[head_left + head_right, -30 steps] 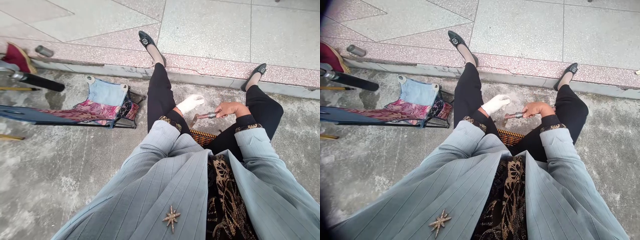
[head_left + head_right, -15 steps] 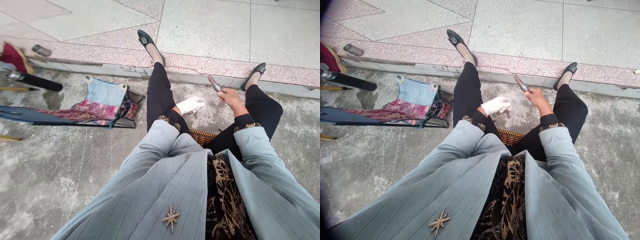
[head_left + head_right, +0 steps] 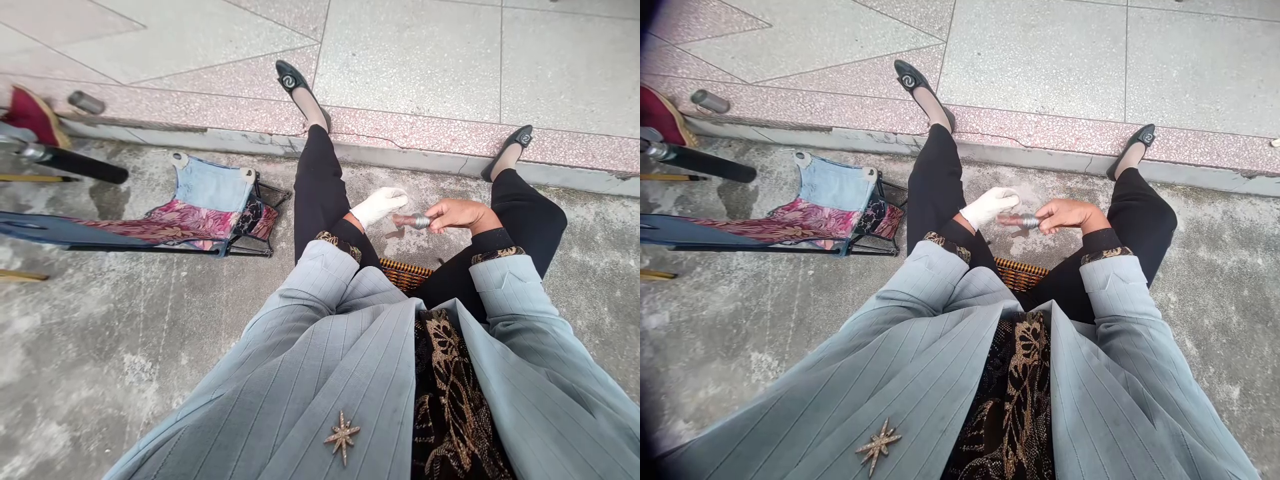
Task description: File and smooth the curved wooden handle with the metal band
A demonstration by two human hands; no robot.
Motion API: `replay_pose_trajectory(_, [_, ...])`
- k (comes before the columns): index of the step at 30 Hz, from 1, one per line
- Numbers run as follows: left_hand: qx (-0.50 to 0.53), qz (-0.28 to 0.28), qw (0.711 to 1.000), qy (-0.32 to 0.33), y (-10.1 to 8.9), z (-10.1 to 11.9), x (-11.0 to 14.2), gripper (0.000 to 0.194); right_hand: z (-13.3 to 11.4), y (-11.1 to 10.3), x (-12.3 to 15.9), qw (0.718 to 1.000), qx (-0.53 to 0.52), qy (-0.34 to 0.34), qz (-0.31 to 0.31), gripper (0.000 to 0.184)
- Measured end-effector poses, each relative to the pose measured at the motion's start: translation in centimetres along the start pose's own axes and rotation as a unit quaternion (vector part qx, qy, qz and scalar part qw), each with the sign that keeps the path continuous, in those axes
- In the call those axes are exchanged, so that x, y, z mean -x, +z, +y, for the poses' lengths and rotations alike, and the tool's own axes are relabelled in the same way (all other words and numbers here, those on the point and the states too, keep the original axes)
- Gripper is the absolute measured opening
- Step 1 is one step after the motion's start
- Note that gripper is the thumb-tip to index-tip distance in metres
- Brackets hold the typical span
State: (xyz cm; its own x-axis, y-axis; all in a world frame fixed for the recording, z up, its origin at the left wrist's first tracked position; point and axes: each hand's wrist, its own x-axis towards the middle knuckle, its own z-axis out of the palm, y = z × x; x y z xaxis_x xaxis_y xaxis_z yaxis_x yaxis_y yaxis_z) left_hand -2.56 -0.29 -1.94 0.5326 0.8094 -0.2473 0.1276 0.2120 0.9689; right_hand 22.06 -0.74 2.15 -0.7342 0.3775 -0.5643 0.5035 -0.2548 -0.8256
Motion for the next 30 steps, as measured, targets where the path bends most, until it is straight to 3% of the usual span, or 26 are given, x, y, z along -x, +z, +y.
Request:
replay_pose_trajectory(2, [0.013,-0.044,0.999,0.020,0.1,-0.4,-0.1,0.036,-0.2,0.2,0.2,0.987,-0.089,-0.089,0.104,0.043])
replay_pose_trajectory(4, [0.011,-0.119,0.993,0.021,0.2,-0.7,0.0,0.043,-0.1,0.1,-0.1,0.948,-0.168,-0.160,0.216,0.048])
replay_pose_trajectory(8, [-0.035,-0.190,0.981,-0.029,0.6,-0.8,0.3,0.052,0.5,-0.4,-1.2,0.889,-0.250,-0.200,0.328,0.054])
replay_pose_trajectory(12, [-0.073,-0.178,0.980,-0.055,1.2,-0.2,0.5,0.056,1.1,-0.7,-2.3,0.874,-0.206,-0.147,0.414,0.046])
replay_pose_trajectory(15, [-0.121,-0.169,0.978,-0.032,1.6,0.5,0.7,0.055,1.2,-0.7,-2.9,0.882,-0.032,-0.001,0.471,0.026])
replay_pose_trajectory(17, [-0.167,-0.161,0.973,-0.009,1.7,0.8,0.8,0.052,1.0,-0.6,-3.1,0.872,0.154,0.111,0.451,0.020])
replay_pose_trajectory(19, [-0.199,-0.141,0.970,0.006,1.7,0.9,0.8,0.049,0.7,-0.3,-3.2,0.851,0.303,0.183,0.388,0.026])
replay_pose_trajectory(22, [-0.225,-0.107,0.968,0.021,1.4,0.8,0.5,0.042,0.5,0.0,-3.1,0.862,0.383,0.219,0.251,0.028])
replay_pose_trajectory(24, [-0.245,-0.097,0.964,0.040,1.2,0.7,0.3,0.037,0.6,0.0,-2.7,0.901,0.355,0.210,0.135,0.021])
replay_pose_trajectory(27, [-0.230,-0.087,0.967,0.058,1.2,0.5,0.1,0.036,0.6,-0.1,-1.7,0.967,0.206,0.139,-0.053,0.016])
replay_pose_trajectory(29, [-0.178,-0.076,0.980,0.043,1.2,0.2,0.0,0.039,0.3,-0.1,-0.9,0.990,0.086,0.059,-0.092,0.024])
replay_pose_trajectory(30, [-0.146,-0.074,0.986,0.029,1.3,-0.1,0.0,0.040,0.1,-0.2,-0.5,0.998,0.030,0.014,-0.057,0.029])
